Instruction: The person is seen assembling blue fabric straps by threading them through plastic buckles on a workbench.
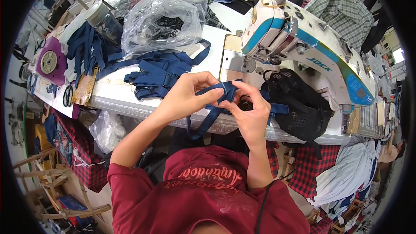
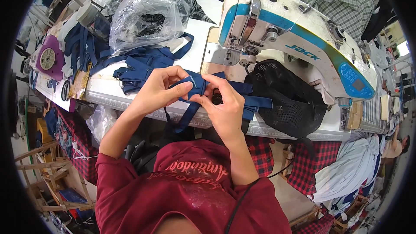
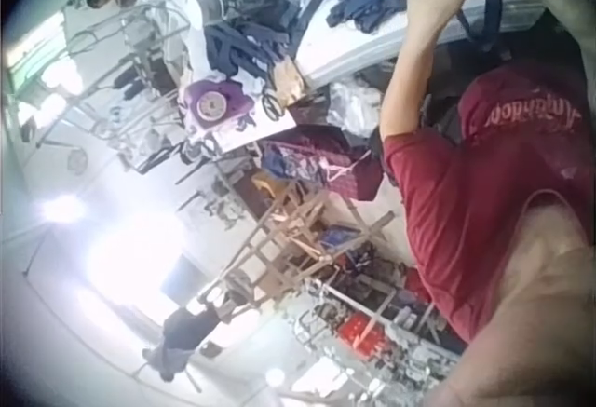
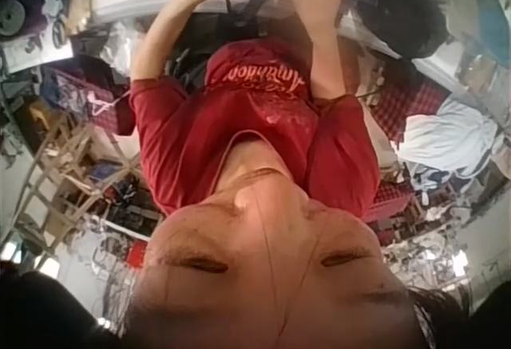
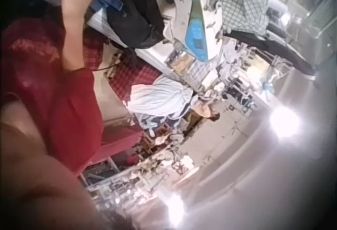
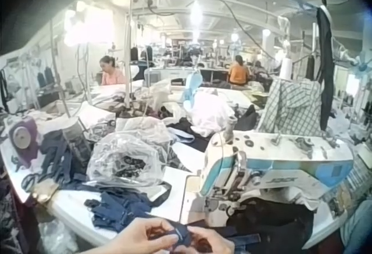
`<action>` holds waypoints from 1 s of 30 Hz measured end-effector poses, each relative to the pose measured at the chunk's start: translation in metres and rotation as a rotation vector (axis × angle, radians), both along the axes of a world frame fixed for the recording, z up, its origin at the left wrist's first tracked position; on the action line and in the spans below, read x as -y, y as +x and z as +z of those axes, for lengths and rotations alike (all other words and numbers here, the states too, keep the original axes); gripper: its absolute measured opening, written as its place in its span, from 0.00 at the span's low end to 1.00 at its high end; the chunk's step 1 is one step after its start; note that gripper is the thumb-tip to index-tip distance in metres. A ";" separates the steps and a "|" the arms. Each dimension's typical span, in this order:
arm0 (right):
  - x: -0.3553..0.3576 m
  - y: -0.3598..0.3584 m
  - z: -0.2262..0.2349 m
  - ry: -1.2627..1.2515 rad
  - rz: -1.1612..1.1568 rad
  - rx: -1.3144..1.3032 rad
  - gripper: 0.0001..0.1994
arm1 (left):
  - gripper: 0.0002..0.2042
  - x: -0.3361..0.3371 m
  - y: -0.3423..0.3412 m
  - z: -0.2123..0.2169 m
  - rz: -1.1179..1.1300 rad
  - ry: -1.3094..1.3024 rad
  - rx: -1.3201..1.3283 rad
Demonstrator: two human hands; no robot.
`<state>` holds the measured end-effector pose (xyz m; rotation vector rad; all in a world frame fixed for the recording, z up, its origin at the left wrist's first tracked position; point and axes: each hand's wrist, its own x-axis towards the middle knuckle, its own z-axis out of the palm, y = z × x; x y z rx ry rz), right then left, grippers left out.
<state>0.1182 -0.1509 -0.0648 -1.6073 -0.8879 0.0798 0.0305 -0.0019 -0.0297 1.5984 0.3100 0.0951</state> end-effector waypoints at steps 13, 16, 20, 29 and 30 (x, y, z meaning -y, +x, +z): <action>0.000 -0.001 -0.003 -0.055 0.019 0.169 0.23 | 0.09 0.004 0.005 -0.005 -0.055 -0.013 -0.098; 0.001 0.000 -0.003 -0.058 0.029 0.176 0.23 | 0.09 0.005 0.004 -0.005 -0.035 0.015 -0.117; 0.001 0.000 -0.003 -0.083 0.026 0.202 0.24 | 0.09 0.004 0.003 -0.008 -0.046 -0.001 -0.110; -0.001 -0.004 -0.007 -0.150 0.047 0.307 0.22 | 0.09 0.005 0.003 -0.009 -0.036 0.085 -0.137; -0.001 -0.004 0.000 -0.144 0.063 0.174 0.22 | 0.09 0.005 0.001 -0.010 -0.011 0.072 -0.118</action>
